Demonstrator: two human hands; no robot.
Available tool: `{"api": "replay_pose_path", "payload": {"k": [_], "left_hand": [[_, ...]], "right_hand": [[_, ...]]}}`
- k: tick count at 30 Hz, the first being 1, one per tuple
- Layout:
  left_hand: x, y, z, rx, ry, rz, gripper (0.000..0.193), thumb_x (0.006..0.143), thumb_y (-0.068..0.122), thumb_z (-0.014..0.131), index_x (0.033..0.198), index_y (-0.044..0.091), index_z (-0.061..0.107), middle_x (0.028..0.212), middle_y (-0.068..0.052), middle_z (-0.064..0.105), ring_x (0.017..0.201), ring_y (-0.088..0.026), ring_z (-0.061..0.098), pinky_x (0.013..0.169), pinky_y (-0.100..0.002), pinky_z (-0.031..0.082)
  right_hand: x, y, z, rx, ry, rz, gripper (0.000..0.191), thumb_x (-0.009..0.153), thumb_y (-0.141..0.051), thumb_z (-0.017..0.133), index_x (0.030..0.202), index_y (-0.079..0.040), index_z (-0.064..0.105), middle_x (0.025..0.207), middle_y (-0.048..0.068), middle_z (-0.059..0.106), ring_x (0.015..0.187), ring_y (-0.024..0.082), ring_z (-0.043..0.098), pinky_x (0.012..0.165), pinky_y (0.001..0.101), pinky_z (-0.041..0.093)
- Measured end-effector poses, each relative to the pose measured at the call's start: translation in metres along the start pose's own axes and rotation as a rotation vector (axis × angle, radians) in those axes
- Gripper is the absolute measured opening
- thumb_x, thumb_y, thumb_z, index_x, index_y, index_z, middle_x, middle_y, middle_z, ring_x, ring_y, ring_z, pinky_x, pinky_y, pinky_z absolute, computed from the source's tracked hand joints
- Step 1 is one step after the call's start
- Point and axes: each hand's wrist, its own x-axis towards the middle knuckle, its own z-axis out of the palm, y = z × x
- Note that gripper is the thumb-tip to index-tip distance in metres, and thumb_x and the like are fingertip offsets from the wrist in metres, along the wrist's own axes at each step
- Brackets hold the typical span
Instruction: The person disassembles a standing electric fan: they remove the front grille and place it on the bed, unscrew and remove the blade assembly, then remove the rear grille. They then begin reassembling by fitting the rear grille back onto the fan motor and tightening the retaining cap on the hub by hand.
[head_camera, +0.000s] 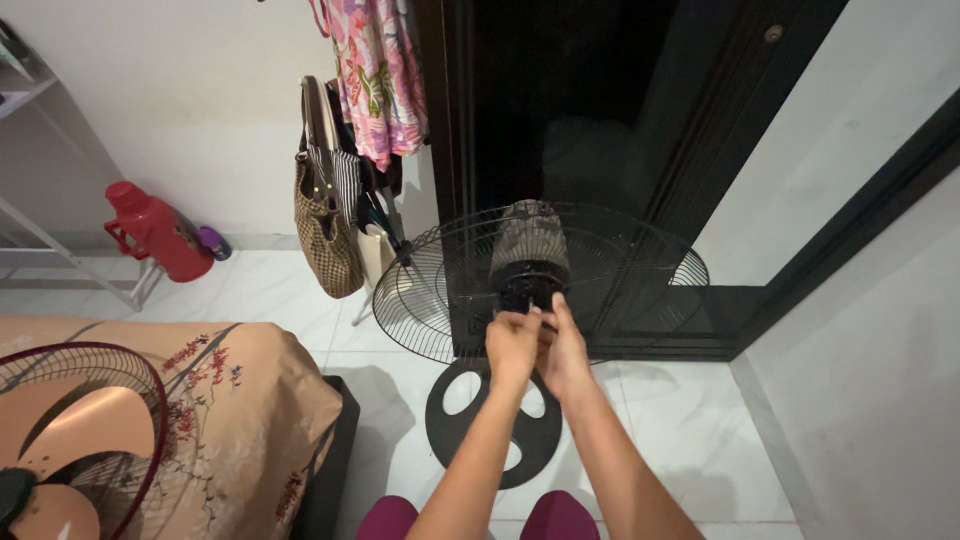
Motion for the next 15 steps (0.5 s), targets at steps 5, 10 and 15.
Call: {"api": "replay_pose_path", "payload": {"k": [5, 10, 15], "left_hand": [[0.003, -0.012, 0.001, 0.016, -0.036, -0.048, 0.022, 0.09, 0.021, 0.069, 0.086, 0.001, 0.078, 0.077, -0.013, 0.078, 0.07, -0.019, 0.074, 0.068, -0.035, 0.057], [0.016, -0.019, -0.006, -0.106, -0.166, -0.133, 0.021, 0.09, 0.014, 0.065, 0.086, -0.001, 0.078, 0.082, -0.01, 0.078, 0.072, -0.017, 0.073, 0.067, -0.034, 0.057], [0.01, -0.017, -0.002, -0.102, -0.254, -0.156, 0.02, 0.093, 0.015, 0.065, 0.087, -0.001, 0.076, 0.079, -0.015, 0.075, 0.066, -0.022, 0.071, 0.064, -0.038, 0.057]], "right_hand": [[0.003, -0.024, 0.012, -0.226, -0.101, 0.055, 0.059, 0.082, -0.06, 0.069, 0.114, -0.011, 0.062, 0.099, 0.008, 0.072, 0.089, 0.023, 0.068, 0.078, 0.0423, 0.054], [0.005, -0.042, 0.024, -0.396, 0.017, 0.126, 0.063, 0.078, -0.053, 0.075, 0.12, -0.008, 0.061, 0.098, 0.014, 0.076, 0.077, 0.026, 0.072, 0.068, 0.0454, 0.061], [0.012, -0.041, 0.03, -0.449, 0.117, 0.008, 0.054, 0.084, -0.044, 0.077, 0.102, 0.006, 0.067, 0.086, 0.018, 0.077, 0.056, 0.022, 0.066, 0.043, 0.0364, 0.051]]}}
